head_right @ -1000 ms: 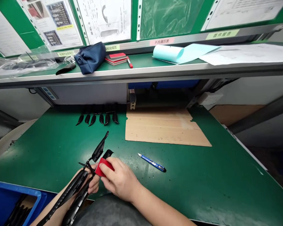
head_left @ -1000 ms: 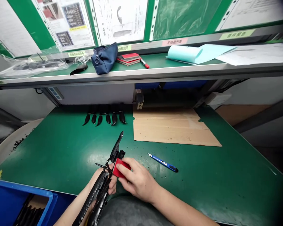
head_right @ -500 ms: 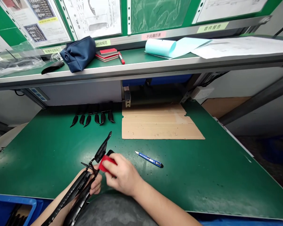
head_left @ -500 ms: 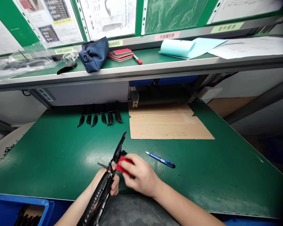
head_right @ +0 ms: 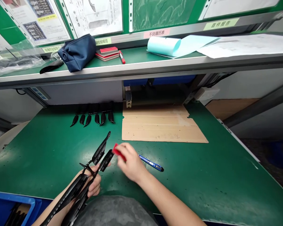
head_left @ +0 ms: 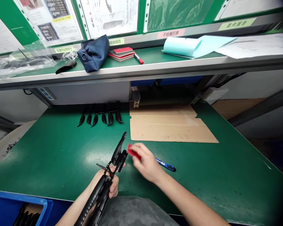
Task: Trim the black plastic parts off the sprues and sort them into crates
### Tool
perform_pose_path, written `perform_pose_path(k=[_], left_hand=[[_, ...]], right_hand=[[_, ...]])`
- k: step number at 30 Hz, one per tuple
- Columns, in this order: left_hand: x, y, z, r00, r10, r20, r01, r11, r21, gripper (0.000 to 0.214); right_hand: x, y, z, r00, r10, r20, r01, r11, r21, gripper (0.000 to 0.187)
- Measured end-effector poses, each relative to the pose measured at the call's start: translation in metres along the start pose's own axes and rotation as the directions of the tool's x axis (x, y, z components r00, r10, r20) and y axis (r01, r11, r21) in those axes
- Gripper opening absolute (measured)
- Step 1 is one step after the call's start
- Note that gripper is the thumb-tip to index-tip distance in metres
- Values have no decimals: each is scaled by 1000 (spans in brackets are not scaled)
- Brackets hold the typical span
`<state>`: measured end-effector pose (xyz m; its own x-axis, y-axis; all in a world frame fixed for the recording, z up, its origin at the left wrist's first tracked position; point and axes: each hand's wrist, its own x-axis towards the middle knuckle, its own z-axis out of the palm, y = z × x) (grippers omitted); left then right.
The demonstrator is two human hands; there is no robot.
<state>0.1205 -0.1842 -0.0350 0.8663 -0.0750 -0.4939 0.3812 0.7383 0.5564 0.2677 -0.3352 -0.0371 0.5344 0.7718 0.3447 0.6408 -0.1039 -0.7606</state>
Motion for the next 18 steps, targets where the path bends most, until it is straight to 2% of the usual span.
perform_pose_path(k=[2,3,6,8,11,14,18], left_hand=[[0,0,1,1000,12,-11,-12,1000,-8,35],[0,0,2,1000,12,-14,-12,1000,-6,36],[1,-2,4,1000,5,-25,-5,1000,9,36],[2,-4,6,1000,5,-27,-4,1000,29,36],[4,-6,10,999,28,-31,-26,998,56,51],[5,-8,11,999,31,-26,-29,998,51,55],[5,-11,9,1000,8,10,-8,1000,26,50]], right_hand=[[-1,6,-4,984,161,-76,-149,979,142,28],[-3,5,-5,983,164,-82,-145,969,201,29],[-9,-4,-1,999,-3,-55,18,961,276,33],[-11,-10,4,998,-60,-14,62,960,272,35],[-12,-14,11,1000,7,25,-12,972,236,35],[-12,-15,8,996,75,39,-83,962,262,23],[-9,-15,-8,970,122,211,-206,875,438,20]])
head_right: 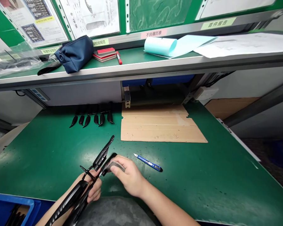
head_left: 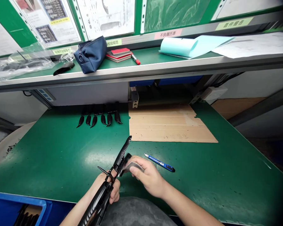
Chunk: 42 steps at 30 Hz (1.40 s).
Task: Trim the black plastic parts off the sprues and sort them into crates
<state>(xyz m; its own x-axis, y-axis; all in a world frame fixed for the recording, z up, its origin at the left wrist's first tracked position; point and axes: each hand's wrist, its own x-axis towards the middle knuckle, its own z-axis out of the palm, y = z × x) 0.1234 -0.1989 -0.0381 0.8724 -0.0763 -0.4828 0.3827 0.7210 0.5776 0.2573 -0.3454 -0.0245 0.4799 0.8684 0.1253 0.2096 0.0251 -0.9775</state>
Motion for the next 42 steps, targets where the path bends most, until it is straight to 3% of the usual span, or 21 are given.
perform_pose_path(k=[5,8,11,12,14,16,18,20,22,24,26,29,31,33,35,36,37,40,42], left_hand=[[1,3,-3,1000,13,28,-14,999,38,39],[-6,23,-4,990,138,-38,-133,986,104,47],[-20,51,-4,920,330,-212,-247,907,340,53],[-24,58,-4,908,342,-241,-209,869,448,53],[-31,67,-2,934,264,-240,-48,759,649,49],[-33,69,1,963,140,-230,110,572,813,46],[-29,66,7,967,102,-234,182,371,911,44],[-23,64,15,970,117,-213,181,240,954,41],[-17,63,22,974,164,-159,134,157,979,38],[-13,61,25,962,248,-111,88,100,991,39],[-10,59,22,957,281,-70,23,167,986,45],[-8,60,16,984,174,22,-89,388,917,53],[-9,65,13,988,135,73,-124,425,897,53],[-11,75,12,980,168,109,-153,273,950,48],[-13,86,11,972,164,170,-180,51,982,43],[-13,91,11,969,157,188,-188,-16,982,42],[-14,95,9,969,161,187,-186,-25,982,40],[-15,101,-2,956,285,75,-124,159,979,39],[-14,97,-14,909,414,-54,-71,281,957,42]], right_hand=[[-1,-6,2,990,5,-143,-6,1000,-3,19],[-7,-3,5,997,-21,79,33,987,-155,16],[-11,6,-9,984,78,157,6,881,-472,31],[-10,8,-16,986,108,125,-20,832,-554,38],[-3,7,-31,992,116,48,-58,765,-642,32],[9,-2,-39,999,35,15,-16,743,-670,22],[22,-15,-37,992,-57,111,119,715,-689,32],[33,-24,-28,953,-54,297,258,655,-710,47],[38,-24,-15,908,36,418,316,597,-738,37],[40,-17,-4,899,78,431,311,579,-754,17],[41,-6,3,934,28,356,270,600,-753,7],[43,3,9,967,-48,250,225,620,-752,8],[47,2,10,961,-60,269,249,612,-751,12],[54,-3,6,922,-71,381,353,564,-747,13],[61,-11,-4,840,-41,540,485,501,-717,14],[64,-14,-10,815,-11,580,507,498,-704,15],[67,-17,-18,821,15,571,482,519,-706,16],[70,-21,-41,951,36,308,225,603,-766,12],[68,-19,-51,999,18,44,23,618,-786,12]])
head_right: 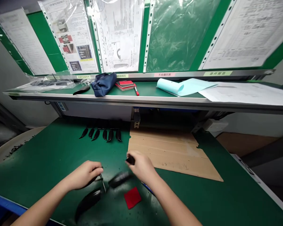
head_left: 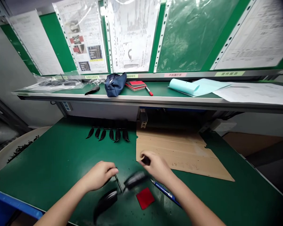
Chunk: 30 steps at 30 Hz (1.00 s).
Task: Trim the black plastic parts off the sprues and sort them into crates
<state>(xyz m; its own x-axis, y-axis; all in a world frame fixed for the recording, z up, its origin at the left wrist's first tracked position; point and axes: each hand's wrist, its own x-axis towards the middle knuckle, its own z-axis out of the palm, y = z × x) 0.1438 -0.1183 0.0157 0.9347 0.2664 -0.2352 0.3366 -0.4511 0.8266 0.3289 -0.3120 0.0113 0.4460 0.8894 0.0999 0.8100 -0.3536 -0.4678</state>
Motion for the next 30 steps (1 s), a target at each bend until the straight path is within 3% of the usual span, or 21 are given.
perform_pose_path(k=[2,4,7,10,13,14,15,16,18,19,22,24,27,28,30], left_hand=[[-1,-14,9,987,-83,-136,70,993,-100,42],[-2,-24,26,968,-161,-193,114,965,-235,40],[-5,-29,58,950,-256,-178,153,881,-447,38],[-13,-25,84,926,-346,-151,187,767,-614,37],[-20,-21,95,892,-451,5,259,502,-825,37],[-22,-22,95,886,-461,43,279,457,-844,38],[-23,-24,92,885,-463,43,291,478,-829,39],[-23,-28,88,890,-455,4,289,560,-777,40],[-21,-36,75,900,-407,-153,254,777,-576,41],[-19,-41,68,894,-383,-232,236,843,-482,41],[-16,-53,46,841,-343,-419,216,922,-321,39],[-16,-58,35,817,-314,-483,226,946,-234,36],[-21,-58,25,837,-284,-468,243,959,-148,37],[-24,-56,23,860,-273,-431,243,962,-126,37],[-30,-44,21,910,-251,-331,233,968,-94,37]], right_hand=[[-5,2,6,975,180,-130,-170,982,86,24],[-11,-4,22,947,278,-159,-242,947,213,26],[-20,-17,53,973,228,-21,-215,943,253,38],[-26,-24,75,971,208,117,-229,952,205,48],[-28,-23,81,973,168,159,-191,971,144,43],[-28,-22,81,976,147,163,-166,979,115,41],[-27,-22,81,978,127,166,-141,987,81,39],[-26,-21,81,979,110,170,-119,992,47,36],[-22,-22,84,979,87,185,-87,996,-8,29],[-20,-23,87,977,76,199,-71,997,-29,26],[-15,-28,100,966,36,255,-19,997,-69,27],[-14,-32,106,958,5,285,20,996,-85,41],[-16,-35,101,980,-36,197,60,992,-113,72],[-17,-36,95,990,-64,127,81,988,-135,73],[-19,-38,82,987,-160,3,157,967,-198,55]])
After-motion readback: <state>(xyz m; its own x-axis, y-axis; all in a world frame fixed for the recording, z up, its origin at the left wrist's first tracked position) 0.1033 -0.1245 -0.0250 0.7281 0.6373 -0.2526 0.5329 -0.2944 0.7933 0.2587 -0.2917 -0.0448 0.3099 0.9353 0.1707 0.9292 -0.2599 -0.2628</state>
